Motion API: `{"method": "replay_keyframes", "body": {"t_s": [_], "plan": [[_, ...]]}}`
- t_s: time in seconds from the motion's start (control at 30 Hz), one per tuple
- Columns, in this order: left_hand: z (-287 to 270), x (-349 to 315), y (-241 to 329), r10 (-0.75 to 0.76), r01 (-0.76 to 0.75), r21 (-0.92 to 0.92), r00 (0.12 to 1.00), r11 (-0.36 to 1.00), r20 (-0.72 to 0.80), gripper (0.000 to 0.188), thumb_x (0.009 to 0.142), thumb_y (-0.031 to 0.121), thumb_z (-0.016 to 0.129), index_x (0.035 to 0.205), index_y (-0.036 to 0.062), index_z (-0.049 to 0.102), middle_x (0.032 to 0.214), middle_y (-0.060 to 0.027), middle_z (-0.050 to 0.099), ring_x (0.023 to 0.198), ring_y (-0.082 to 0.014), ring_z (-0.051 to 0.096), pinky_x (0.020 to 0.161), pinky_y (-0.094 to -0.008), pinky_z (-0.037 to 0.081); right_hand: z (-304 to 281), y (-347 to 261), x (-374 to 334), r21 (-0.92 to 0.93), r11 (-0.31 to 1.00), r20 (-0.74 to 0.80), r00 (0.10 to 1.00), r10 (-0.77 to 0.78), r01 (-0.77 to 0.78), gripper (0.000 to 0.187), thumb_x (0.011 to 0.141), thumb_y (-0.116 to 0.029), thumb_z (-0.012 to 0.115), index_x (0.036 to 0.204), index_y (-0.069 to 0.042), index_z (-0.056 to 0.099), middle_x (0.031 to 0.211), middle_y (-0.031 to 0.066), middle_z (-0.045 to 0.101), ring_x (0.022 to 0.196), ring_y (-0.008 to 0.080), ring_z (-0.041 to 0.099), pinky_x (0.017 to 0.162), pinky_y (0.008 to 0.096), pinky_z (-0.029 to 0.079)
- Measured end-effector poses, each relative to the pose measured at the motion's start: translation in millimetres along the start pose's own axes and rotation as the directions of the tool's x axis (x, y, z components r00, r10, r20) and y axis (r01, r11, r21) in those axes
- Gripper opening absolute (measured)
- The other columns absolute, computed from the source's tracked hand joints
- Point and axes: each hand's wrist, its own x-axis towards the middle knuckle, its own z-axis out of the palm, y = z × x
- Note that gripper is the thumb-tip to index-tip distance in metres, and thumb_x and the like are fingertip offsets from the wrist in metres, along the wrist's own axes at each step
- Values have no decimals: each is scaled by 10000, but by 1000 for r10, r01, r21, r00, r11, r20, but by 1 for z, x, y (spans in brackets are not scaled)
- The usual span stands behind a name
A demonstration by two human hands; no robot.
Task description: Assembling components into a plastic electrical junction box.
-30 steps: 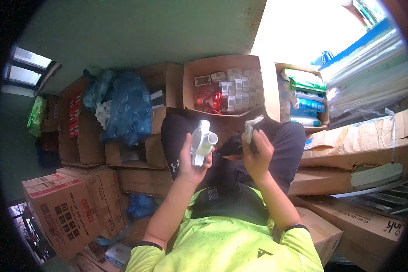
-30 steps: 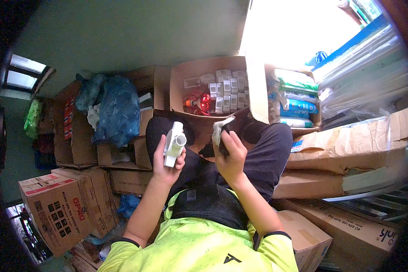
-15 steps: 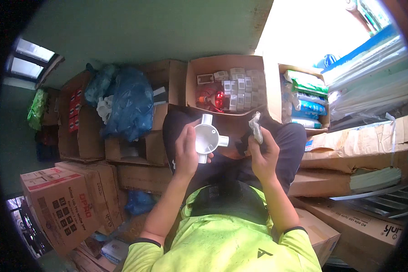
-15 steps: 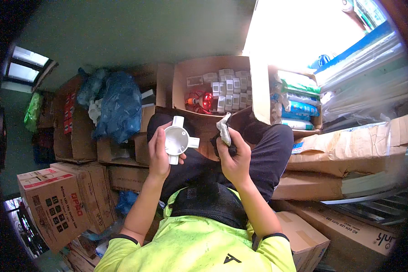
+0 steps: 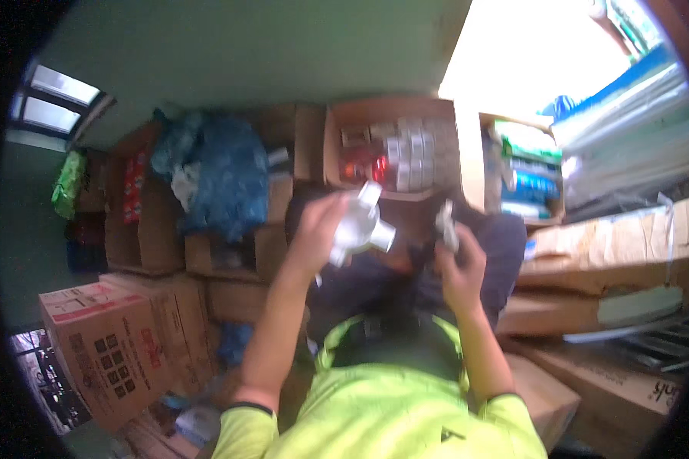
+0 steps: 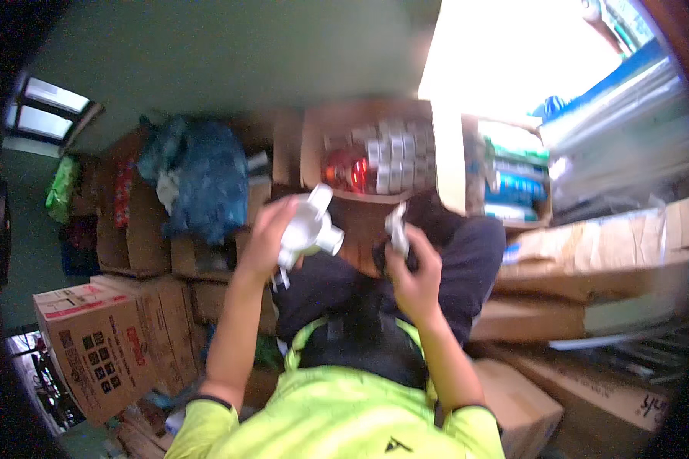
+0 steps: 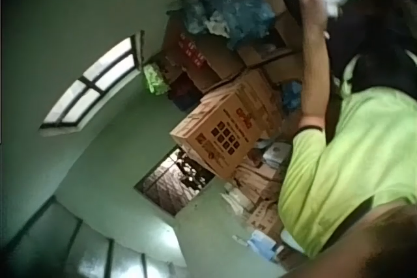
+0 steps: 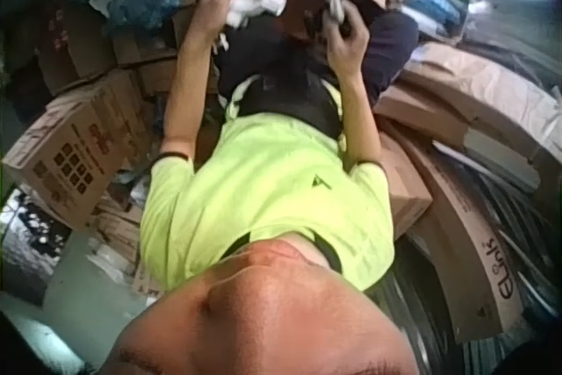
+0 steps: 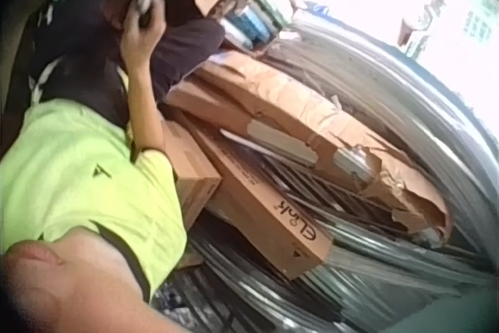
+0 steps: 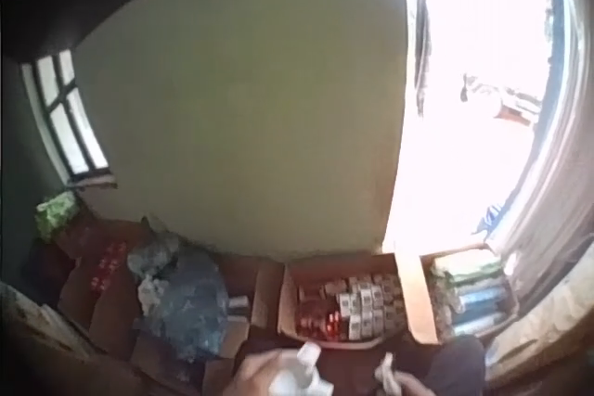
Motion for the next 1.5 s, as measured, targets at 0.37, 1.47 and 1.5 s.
{"method": "replay_keyframes", "body": {"t_s": [0.37, 1.47, 1.5], "plan": [[13, -10, -33, -32, 18, 223, 998, 975, 58, 384, 1005, 298, 481, 1117, -26, 654, 946, -89, 709, 890, -140, 653, 804, -291, 499, 0, 2, 10, 108, 986, 25, 992, 122, -124, 257, 895, -57, 619, 1144, 8, 606, 818, -24, 587, 687, 36, 496, 599, 216, 417], [5, -31, -45, -306, 720, -401, 636, 567, 708, 414, 993, 337, 486, 1053, -43, 641, 828, -99, 688, 668, -154, 659, 561, -266, 530, -26, -42, 34, -277, 543, 828, 483, -284, 793, 181, 814, -207, 648, 994, -217, 648, 1231, 124, 527, 968, 246, 599, 765, 363, 513], [2, -31, -57, -263, 769, -436, 591, 467, 762, 428, 995, 345, 465, 1083, -49, 608, 878, -130, 684, 702, -188, 672, 596, -298, 553, -24, -33, 30, -252, 540, 834, 464, -300, 803, 181, 814, -207, 648, 994, -217, 648, 1231, 124, 527, 968, 246, 599, 765, 363, 513]]}}
